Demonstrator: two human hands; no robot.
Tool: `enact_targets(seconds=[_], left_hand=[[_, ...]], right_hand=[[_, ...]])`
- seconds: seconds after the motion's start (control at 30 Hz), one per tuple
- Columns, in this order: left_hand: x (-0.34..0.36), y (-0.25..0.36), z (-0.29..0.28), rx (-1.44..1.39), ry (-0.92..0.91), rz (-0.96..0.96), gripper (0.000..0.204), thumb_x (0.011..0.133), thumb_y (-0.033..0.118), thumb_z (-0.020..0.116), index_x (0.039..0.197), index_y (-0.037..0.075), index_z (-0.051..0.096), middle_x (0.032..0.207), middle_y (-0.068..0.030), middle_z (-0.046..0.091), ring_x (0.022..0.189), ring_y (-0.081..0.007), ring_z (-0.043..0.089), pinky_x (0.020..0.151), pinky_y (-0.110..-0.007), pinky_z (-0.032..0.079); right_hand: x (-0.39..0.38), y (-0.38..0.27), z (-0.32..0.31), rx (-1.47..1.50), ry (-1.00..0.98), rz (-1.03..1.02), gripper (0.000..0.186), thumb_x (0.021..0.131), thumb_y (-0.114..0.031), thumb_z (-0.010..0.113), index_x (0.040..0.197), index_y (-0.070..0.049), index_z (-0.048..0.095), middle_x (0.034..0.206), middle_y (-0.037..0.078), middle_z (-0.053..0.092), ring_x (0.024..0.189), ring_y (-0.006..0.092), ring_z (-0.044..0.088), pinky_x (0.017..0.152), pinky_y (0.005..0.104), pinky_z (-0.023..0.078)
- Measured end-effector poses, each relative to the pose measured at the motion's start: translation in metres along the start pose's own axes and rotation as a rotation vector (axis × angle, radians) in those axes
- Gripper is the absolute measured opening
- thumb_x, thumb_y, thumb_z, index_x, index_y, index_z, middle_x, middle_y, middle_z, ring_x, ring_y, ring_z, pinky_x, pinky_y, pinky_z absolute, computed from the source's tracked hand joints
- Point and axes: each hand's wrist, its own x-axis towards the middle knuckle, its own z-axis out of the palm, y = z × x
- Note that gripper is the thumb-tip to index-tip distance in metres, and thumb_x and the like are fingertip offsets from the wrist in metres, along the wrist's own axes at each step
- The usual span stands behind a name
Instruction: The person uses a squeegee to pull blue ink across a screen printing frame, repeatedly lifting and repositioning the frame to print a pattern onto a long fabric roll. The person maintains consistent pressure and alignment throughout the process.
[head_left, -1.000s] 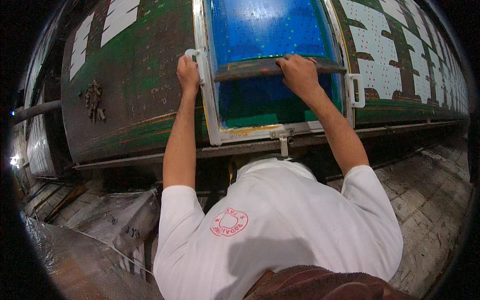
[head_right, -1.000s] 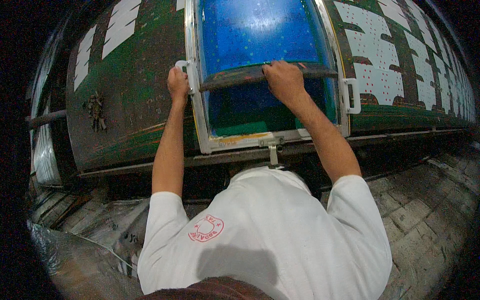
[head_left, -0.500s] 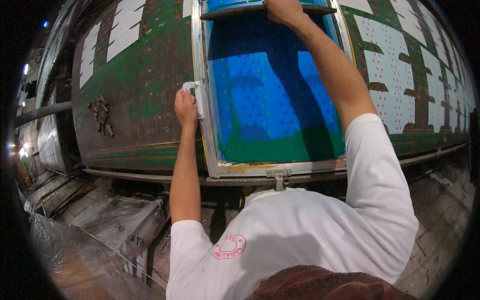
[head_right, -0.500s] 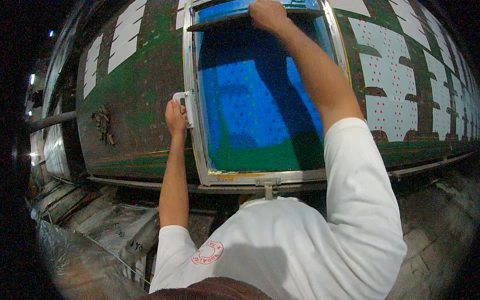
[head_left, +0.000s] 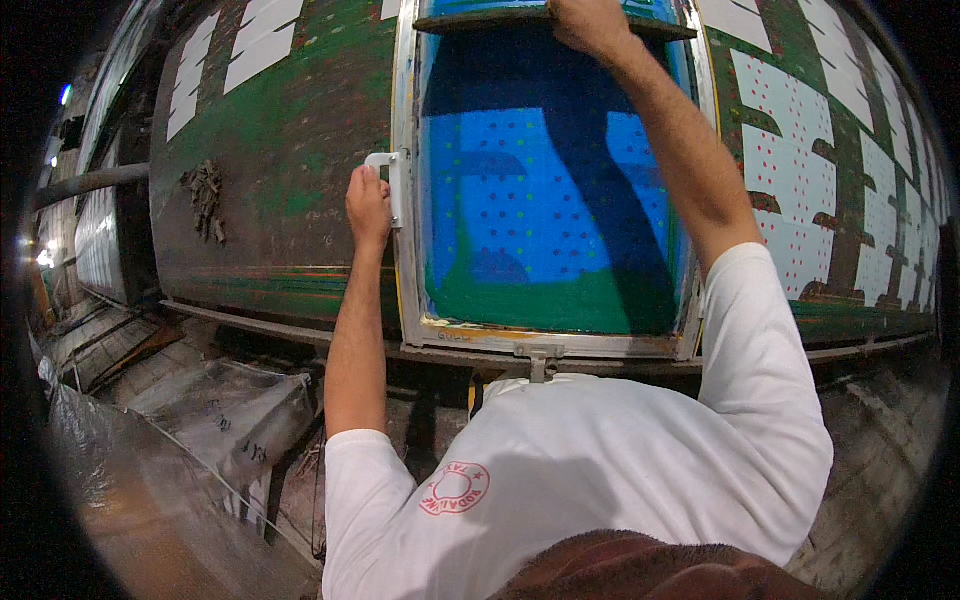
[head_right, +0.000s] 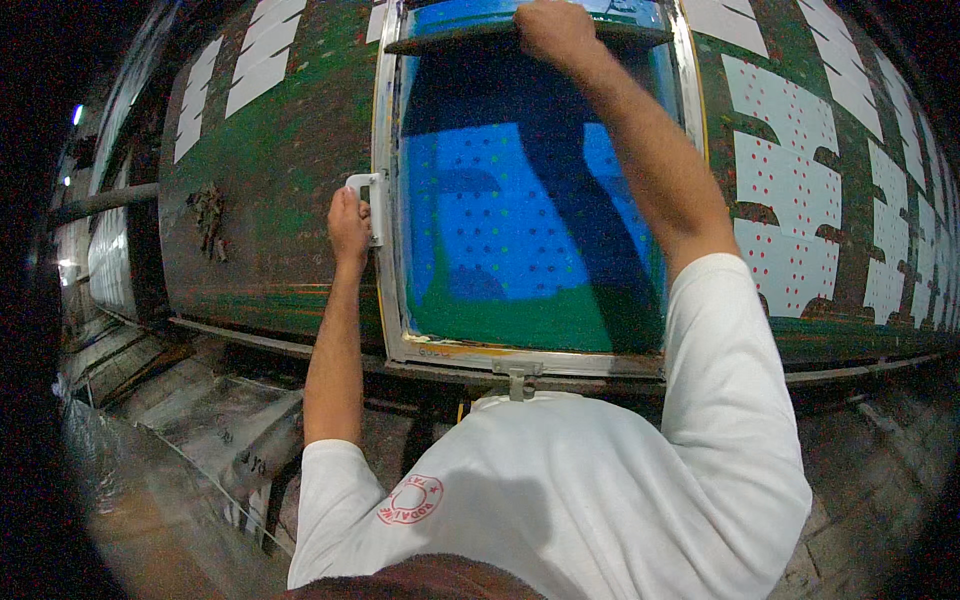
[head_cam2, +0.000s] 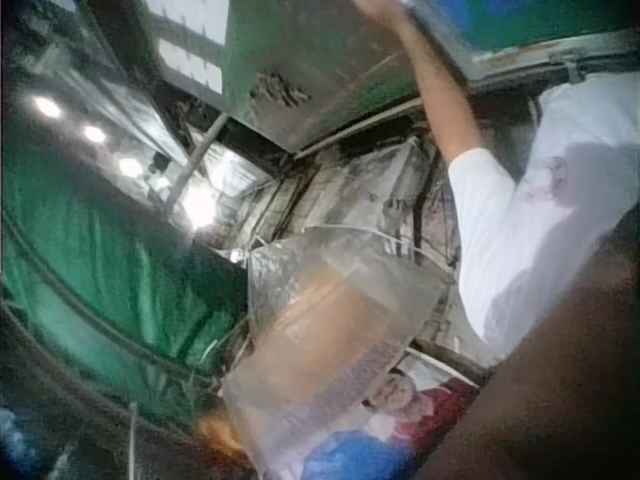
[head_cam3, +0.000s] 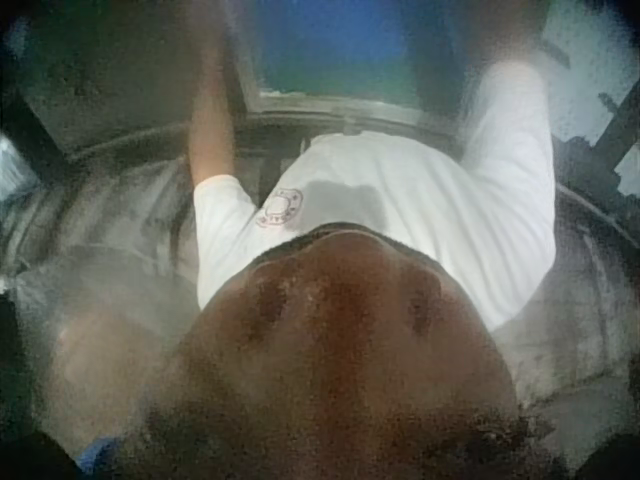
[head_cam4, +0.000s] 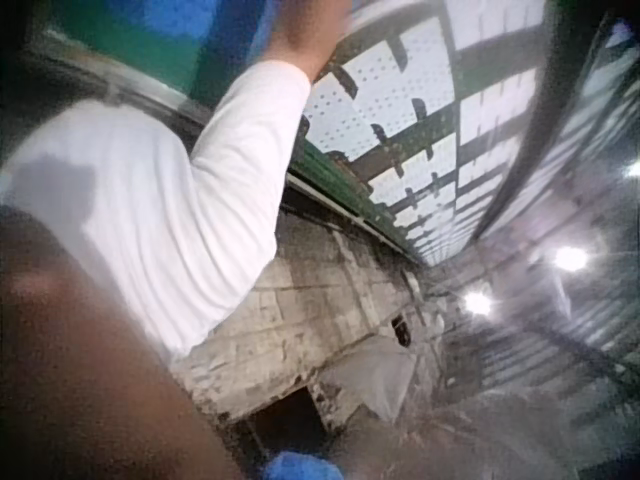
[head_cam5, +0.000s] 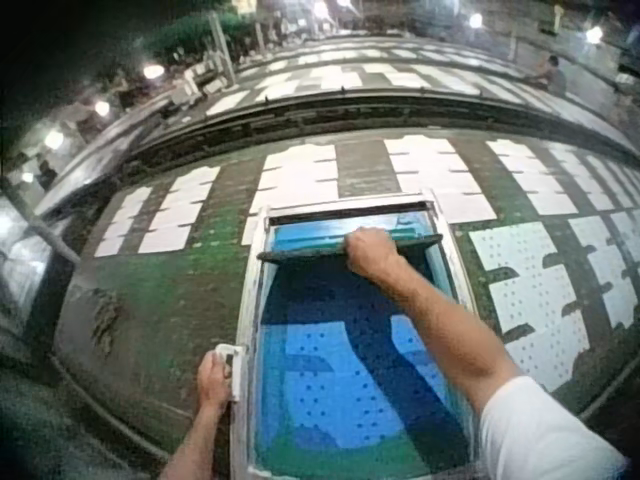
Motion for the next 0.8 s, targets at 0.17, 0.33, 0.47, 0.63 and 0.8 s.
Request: enact_targets(seconds=[0.17,0.33,0.47,0.63,0.8], left_hand=[[0.002,-0.004,-0.002,-0.008,0.009,-0.025,0.036,0.109,0.033,0.044,0.098,0.004,0.06,0.069,-0.0001,0.052,0.059,-0.01,0.048,0.054,-0.03,0.04],[0.002,-0.003,-0.001,0.053,0.025,0.052,0.035,0.109,0.033,0.044,0.096,0.004,0.059,0.069,0.0002,0.052,0.057,-0.0088,0.047,0.052,-0.029,0.039],[0.001,-0.003,-0.003,-0.093,-0.032,-0.021,0.035,0.109,0.033,0.044,0.094,0.005,0.058,0.068,0.0008,0.051,0.056,-0.0082,0.046,0.051,-0.028,0.038],[0.007,-0.008,-0.002,-0.057,-0.016,-0.012,0.035,0.109,0.032,0.045,0.094,0.003,0.06,0.07,-0.0014,0.055,0.057,-0.0102,0.05,0.053,-0.03,0.041],[0.014,-0.015,-0.001,0.01,0.001,0.061,0.036,0.106,0.032,0.047,0.096,0.001,0.063,0.073,-0.0062,0.061,0.064,-0.016,0.057,0.06,-0.035,0.046]], right_hand=[[0.04,0.025,-0.021,-0.007,-0.047,0.055,0.015,0.08,-0.014,0.064,0.083,-0.008,0.077,0.087,0.02,0.073,0.086,0.041,0.072,0.077,0.0512,0.058],[0.08,0.05,-0.004,-0.103,-0.163,0.004,0.02,0.077,-0.016,0.066,0.089,-0.006,0.077,0.095,0.024,0.073,0.093,0.0416,0.071,0.08,0.0512,0.058],[0.092,0.055,0.005,-0.106,-0.275,0.031,0.026,0.073,-0.016,0.064,0.091,-0.003,0.077,0.095,0.023,0.073,0.094,0.0426,0.071,0.08,0.0498,0.058],[0.046,0.027,-0.014,-0.031,-0.437,-0.011,0.027,0.072,-0.017,0.063,0.09,-0.002,0.076,0.091,0.025,0.072,0.089,0.0422,0.071,0.074,0.0504,0.057],[-0.058,-0.04,-0.031,0.003,-0.451,-0.04,0.022,0.074,-0.015,0.065,0.088,-0.002,0.075,0.089,0.025,0.072,0.088,0.043,0.071,0.078,0.0515,0.058]])
